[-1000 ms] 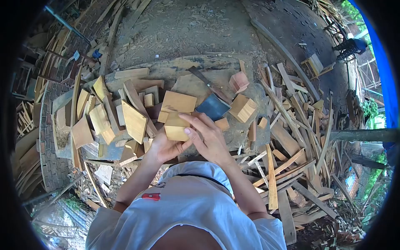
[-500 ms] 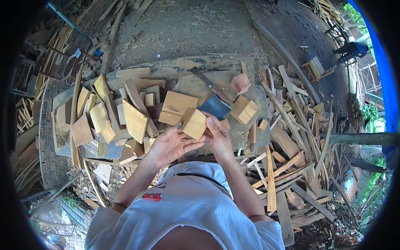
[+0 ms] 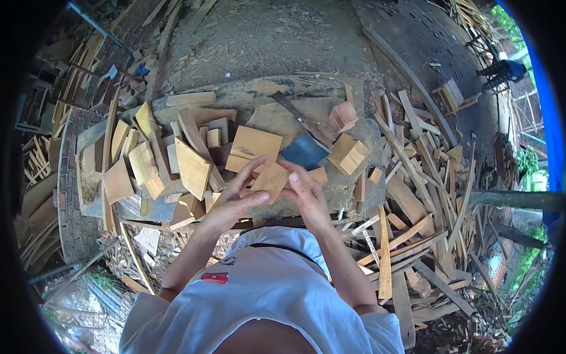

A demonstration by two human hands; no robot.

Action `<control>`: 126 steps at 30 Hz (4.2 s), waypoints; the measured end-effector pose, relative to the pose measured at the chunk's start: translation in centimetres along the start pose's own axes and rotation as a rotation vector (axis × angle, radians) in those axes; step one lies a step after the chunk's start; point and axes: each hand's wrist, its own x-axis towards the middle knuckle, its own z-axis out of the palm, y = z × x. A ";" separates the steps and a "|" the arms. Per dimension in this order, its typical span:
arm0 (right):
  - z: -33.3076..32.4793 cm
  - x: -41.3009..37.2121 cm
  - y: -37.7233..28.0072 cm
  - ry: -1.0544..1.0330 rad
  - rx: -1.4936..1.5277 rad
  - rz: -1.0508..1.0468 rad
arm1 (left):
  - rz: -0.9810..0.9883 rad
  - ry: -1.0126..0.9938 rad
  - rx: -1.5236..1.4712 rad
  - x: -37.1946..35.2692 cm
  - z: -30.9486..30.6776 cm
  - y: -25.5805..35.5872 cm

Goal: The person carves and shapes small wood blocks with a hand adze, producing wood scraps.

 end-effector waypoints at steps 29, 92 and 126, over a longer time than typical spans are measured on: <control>-12.4 8.1 0.9 -0.246 -2.178 -0.667 | -0.259 0.042 -1.174 1.2 -2.7 -4.7; 6.1 4.9 1.5 0.037 -1.191 -0.373 | 0.292 0.704 -0.434 5.7 -3.4 -3.2; 9.9 8.2 -2.5 -0.025 -1.230 -0.507 | 0.426 0.643 -0.521 5.7 -4.7 1.0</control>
